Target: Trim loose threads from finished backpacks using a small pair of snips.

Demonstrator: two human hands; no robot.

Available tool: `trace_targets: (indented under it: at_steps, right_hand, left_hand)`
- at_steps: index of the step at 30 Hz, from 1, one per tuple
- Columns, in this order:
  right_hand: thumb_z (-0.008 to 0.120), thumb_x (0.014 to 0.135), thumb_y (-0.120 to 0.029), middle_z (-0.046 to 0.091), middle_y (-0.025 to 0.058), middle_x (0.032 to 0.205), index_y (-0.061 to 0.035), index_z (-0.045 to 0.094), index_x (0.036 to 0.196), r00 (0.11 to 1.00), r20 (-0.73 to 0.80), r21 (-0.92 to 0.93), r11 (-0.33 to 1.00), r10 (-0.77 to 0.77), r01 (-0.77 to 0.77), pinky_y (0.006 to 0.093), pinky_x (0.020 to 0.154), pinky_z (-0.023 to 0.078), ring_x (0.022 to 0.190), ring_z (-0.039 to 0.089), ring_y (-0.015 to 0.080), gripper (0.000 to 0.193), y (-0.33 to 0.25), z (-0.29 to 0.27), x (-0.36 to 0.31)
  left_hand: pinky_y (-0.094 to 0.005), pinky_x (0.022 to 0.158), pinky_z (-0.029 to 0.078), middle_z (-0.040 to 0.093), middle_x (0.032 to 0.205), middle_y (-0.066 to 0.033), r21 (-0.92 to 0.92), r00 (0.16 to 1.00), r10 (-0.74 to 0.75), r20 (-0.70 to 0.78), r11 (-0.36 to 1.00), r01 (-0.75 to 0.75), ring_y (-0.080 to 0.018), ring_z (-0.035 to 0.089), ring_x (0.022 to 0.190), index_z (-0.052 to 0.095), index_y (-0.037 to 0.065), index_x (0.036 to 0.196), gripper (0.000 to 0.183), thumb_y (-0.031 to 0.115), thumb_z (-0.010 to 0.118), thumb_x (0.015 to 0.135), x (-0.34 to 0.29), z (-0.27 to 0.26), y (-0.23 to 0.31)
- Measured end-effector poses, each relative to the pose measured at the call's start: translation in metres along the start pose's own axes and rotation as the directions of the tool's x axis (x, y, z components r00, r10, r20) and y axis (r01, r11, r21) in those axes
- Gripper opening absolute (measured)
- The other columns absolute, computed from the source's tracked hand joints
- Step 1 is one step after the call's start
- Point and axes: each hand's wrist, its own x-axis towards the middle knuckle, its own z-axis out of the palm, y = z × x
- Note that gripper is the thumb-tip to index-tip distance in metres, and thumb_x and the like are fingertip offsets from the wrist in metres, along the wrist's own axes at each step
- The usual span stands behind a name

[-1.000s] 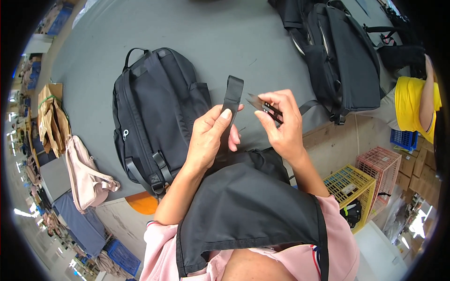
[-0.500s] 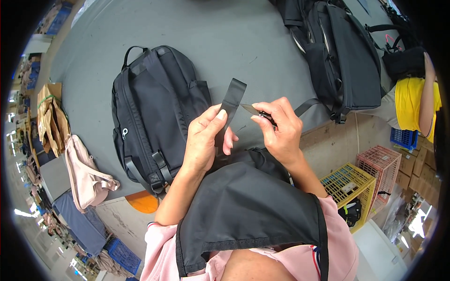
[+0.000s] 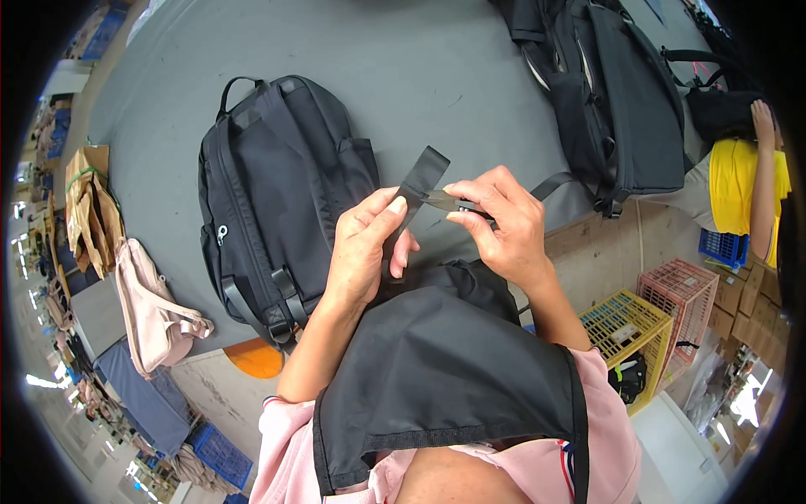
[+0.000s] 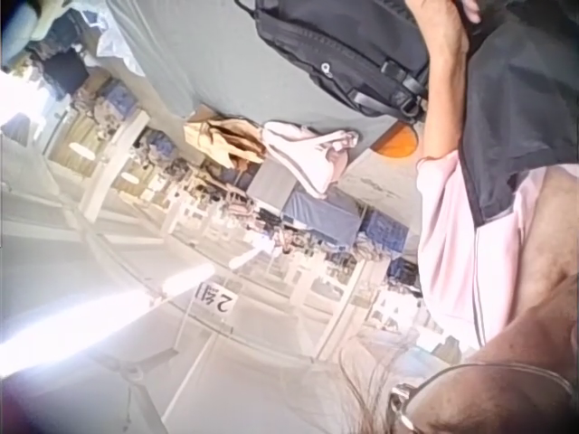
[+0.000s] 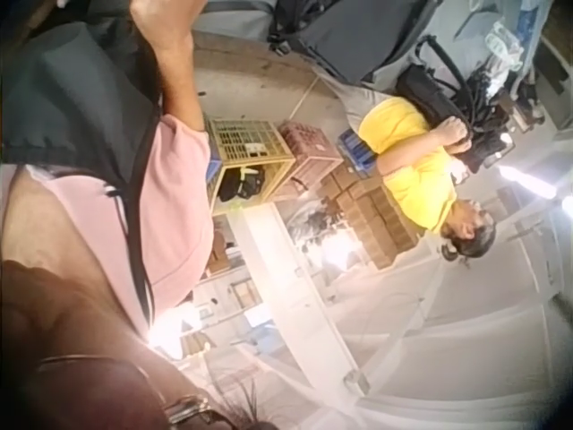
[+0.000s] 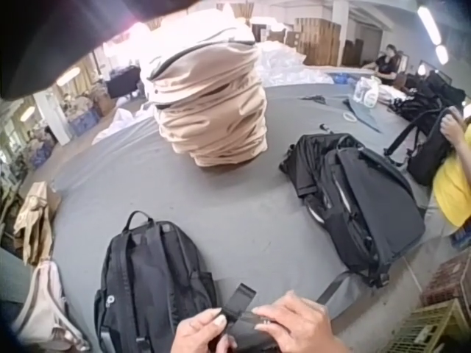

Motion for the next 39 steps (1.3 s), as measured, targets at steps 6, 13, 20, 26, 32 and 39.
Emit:
trace_targets:
  at_steps: [6,13,20,26,32,39]
  right_hand:
    - [0.073,0.067,-0.003,0.059,0.0054,0.076,-0.0063,0.067,0.088,0.991,0.010,-0.104,0.986,-0.131,0.131,0.0322,0.064,0.047,0.057,0.054,0.0191,0.022,0.004,-0.003,-0.002]
    - [0.073,0.067,-0.005,0.058,0.0034,0.075,-0.0082,0.066,0.090,1.000,-0.022,-0.018,1.000,0.012,-0.012,0.0308,0.052,0.042,0.058,0.052,0.0199,0.024,-0.003,-0.002,-0.005]
    - [0.074,0.066,-0.007,0.058,0.0021,0.074,-0.0100,0.067,0.090,0.993,0.040,-0.131,0.985,-0.109,0.114,0.0310,0.052,0.041,0.057,0.051,0.0193,0.026,0.003,-0.005,-0.003]
    - [0.075,0.063,-0.007,0.059,0.0016,0.075,-0.0111,0.068,0.091,0.972,-0.065,-0.204,0.957,-0.224,0.207,0.0307,0.051,0.039,0.057,0.051,0.0191,0.029,0.009,-0.004,-0.008]
    - [0.074,0.069,-0.002,0.057,0.0030,0.075,-0.0053,0.065,0.092,0.997,-0.077,0.070,0.997,-0.007,0.012,0.0250,0.053,0.038,0.058,0.052,0.0137,0.025,0.005,0.002,-0.006]
    - [0.067,0.076,0.002,0.054,-0.0015,0.072,-0.0052,0.060,0.087,0.945,0.103,0.503,0.804,0.310,-0.319,0.0215,0.050,0.038,0.058,0.047,0.0040,0.014,-0.012,0.017,0.009]
  left_hand:
    - [-0.0246,0.060,0.048,0.051,0.049,-0.0017,0.015,1.000,-0.026,-0.006,1.000,0.026,-0.0083,0.041,0.034,0.056,-0.006,0.109,0.029,0.018,0.051,0.095,0.000,-0.001,0.000]
    - [-0.0211,0.055,0.046,0.052,0.050,-0.0018,0.039,1.000,0.028,0.008,0.999,-0.028,-0.0081,0.042,0.036,0.058,-0.006,0.110,0.029,0.017,0.051,0.095,0.000,0.000,0.000]
    - [-0.0184,0.049,0.042,0.052,0.051,-0.0010,0.129,1.000,-0.004,-0.016,0.992,0.006,-0.0067,0.043,0.038,0.060,-0.005,0.109,0.028,0.018,0.052,0.095,0.000,-0.003,-0.003]
    - [-0.0192,0.053,0.044,0.052,0.050,-0.0005,0.079,1.000,0.000,-0.005,0.997,0.001,-0.0064,0.041,0.036,0.060,-0.004,0.107,0.027,0.019,0.052,0.095,0.002,-0.001,-0.003]
    - [-0.0175,0.045,0.040,0.054,0.054,-0.0014,0.168,0.999,0.015,-0.042,0.986,-0.008,-0.0044,0.042,0.037,0.062,-0.002,0.103,0.026,0.022,0.057,0.094,0.001,-0.001,-0.004]
    - [-0.0173,0.045,0.040,0.060,0.067,-0.0021,0.193,0.991,0.129,0.043,0.972,-0.135,-0.0036,0.050,0.050,0.063,0.001,0.106,0.028,0.026,0.057,0.094,0.006,0.000,-0.015]
